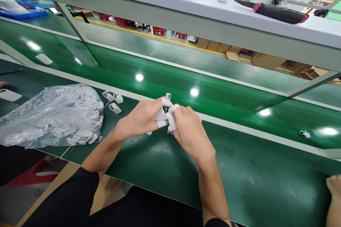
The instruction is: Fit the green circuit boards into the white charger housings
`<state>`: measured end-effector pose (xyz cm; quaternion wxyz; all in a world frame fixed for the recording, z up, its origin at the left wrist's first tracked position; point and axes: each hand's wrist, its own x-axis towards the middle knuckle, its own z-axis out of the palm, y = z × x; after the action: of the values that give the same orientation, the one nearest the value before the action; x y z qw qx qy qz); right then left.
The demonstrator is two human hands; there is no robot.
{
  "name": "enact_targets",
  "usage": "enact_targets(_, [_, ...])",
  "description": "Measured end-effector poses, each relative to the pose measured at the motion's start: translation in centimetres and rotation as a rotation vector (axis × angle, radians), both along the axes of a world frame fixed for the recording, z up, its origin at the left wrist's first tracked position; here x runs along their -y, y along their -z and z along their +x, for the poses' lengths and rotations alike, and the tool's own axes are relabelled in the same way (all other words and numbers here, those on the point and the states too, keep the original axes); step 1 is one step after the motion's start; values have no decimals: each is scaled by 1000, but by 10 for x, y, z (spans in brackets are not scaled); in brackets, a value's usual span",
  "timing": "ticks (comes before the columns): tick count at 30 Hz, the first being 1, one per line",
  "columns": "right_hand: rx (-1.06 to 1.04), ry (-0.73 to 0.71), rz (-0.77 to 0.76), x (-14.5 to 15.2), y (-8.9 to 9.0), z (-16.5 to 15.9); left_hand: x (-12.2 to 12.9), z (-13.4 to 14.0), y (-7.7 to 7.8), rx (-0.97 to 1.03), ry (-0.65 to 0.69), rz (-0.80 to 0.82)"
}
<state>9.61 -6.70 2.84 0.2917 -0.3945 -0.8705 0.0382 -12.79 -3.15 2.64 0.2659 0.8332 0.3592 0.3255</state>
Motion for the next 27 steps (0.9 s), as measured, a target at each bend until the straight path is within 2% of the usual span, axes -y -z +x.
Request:
enact_targets(5, [-35,-8,-46,0,-1,9,2,4,2,-88,1,17])
enact_targets(14, [-5,4,-25,4,2,7,7,2,-5,-167,-8,20])
enact_targets(18, [-97,18,-21,4,-6,20,4,-6,-4,-187,-42,23])
enact_targets(22, [-271,138,115,7,-21,44,-3,-12,-2,-124,-154,57])
enact_targets(27, [-262,87,59,11,-23,43,-4,8,4,26,-81,136])
